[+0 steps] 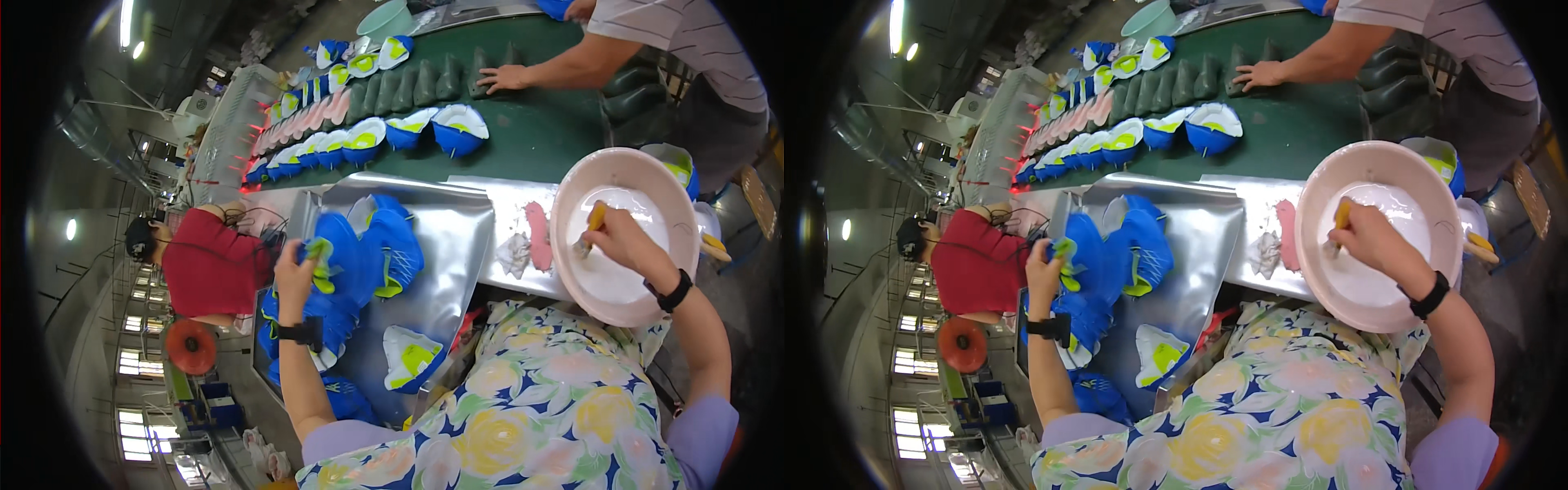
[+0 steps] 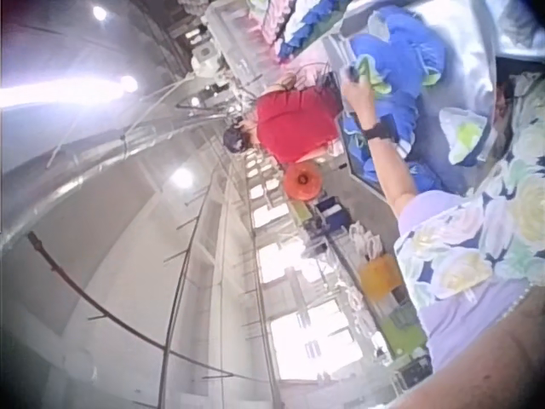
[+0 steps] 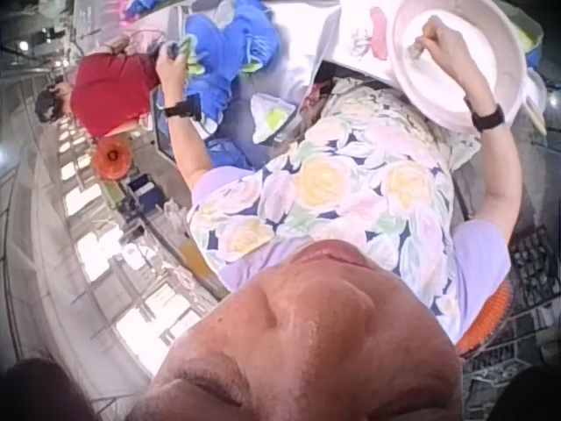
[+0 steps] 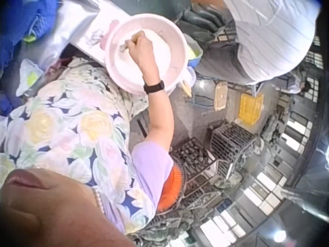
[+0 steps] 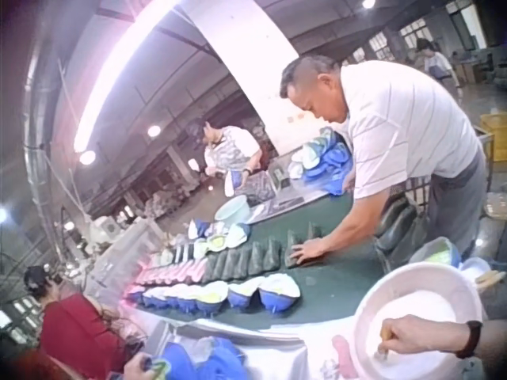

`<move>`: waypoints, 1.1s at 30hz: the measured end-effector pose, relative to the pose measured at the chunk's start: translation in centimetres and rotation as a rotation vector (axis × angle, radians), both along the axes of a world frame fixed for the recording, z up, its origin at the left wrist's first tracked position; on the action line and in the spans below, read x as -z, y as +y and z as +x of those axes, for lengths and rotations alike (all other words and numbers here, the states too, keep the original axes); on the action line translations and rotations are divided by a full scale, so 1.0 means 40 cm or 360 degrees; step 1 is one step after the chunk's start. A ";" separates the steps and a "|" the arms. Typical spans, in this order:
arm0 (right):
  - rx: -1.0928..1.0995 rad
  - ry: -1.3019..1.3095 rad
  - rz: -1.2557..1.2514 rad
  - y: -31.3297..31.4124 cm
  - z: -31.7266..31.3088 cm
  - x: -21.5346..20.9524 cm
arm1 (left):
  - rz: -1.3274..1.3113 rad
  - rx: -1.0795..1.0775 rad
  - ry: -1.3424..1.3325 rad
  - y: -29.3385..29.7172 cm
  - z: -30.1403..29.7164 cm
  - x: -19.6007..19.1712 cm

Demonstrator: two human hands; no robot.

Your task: The person repeatedly picks up blue and green shoe uppers from a conveyor belt, dips a brush into a pink bowl of white paint, and applies the paint to the interior of each shoe. After painting, the person places the shoe back onto the conveyor belt. Other workers are visible in the background performing similar tasks.

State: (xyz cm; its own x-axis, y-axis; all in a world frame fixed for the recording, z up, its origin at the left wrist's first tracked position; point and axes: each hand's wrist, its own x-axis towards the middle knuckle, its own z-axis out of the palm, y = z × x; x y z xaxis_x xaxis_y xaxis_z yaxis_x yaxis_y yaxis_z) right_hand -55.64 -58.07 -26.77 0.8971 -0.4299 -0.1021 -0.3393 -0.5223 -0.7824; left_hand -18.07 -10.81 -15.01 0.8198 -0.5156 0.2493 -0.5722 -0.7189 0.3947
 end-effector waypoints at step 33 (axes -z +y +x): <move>0.0177 -0.0883 -0.0195 -0.169 -0.159 -0.204 | -0.0611 0.1245 0.2068 -0.904 -0.411 0.150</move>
State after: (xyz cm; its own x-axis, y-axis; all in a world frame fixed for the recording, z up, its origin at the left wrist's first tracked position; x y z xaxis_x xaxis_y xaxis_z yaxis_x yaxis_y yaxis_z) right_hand -61.99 -64.82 -18.61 0.7510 -0.5038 0.4269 0.0460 -0.6050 -0.7949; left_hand -34.52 -46.97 -21.00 0.1385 -0.9742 -0.1780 0.1243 -0.1613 0.9791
